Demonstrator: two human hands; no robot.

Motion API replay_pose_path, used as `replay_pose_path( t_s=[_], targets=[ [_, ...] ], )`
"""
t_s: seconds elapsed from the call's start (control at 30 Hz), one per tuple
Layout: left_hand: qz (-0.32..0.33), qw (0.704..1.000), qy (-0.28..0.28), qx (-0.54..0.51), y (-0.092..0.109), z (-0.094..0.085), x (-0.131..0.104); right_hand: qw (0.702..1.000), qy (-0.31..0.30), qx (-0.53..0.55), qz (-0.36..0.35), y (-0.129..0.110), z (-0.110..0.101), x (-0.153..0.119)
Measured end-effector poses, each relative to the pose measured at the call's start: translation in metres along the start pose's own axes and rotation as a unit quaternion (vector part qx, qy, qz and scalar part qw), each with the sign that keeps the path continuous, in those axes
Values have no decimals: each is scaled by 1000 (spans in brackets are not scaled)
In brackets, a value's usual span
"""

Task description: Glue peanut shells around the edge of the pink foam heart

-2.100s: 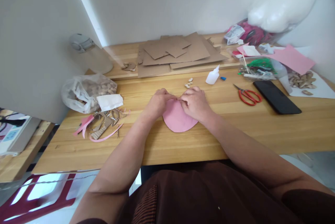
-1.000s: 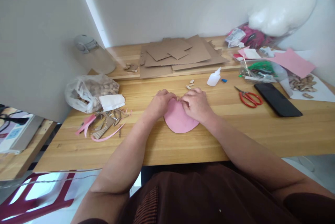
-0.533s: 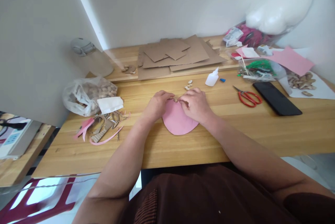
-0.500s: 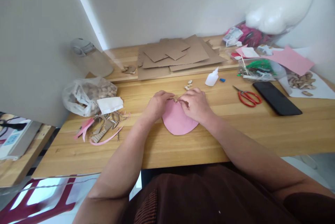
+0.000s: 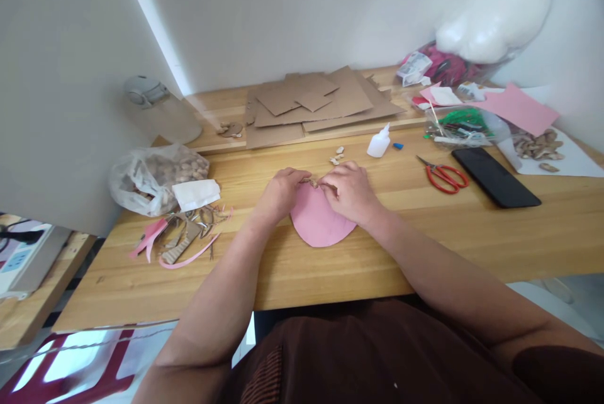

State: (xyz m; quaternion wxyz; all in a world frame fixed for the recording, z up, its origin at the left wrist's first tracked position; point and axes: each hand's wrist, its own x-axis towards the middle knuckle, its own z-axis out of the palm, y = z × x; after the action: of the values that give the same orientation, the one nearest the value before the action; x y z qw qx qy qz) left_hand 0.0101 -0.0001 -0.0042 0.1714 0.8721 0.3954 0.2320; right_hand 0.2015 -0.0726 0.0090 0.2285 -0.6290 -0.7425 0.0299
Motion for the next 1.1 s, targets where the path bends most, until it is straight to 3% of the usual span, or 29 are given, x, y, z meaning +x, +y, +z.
replay_pose_path(
  t_s=[0.53,1.1],
  targets=[
    [-30,999,2,-16,2,-2,0,999,-16,-14,-32,-13,16,3],
    [-28,999,22,-19,5,-3,-1,999,-18,-30,-26,-16,16,3]
  ],
)
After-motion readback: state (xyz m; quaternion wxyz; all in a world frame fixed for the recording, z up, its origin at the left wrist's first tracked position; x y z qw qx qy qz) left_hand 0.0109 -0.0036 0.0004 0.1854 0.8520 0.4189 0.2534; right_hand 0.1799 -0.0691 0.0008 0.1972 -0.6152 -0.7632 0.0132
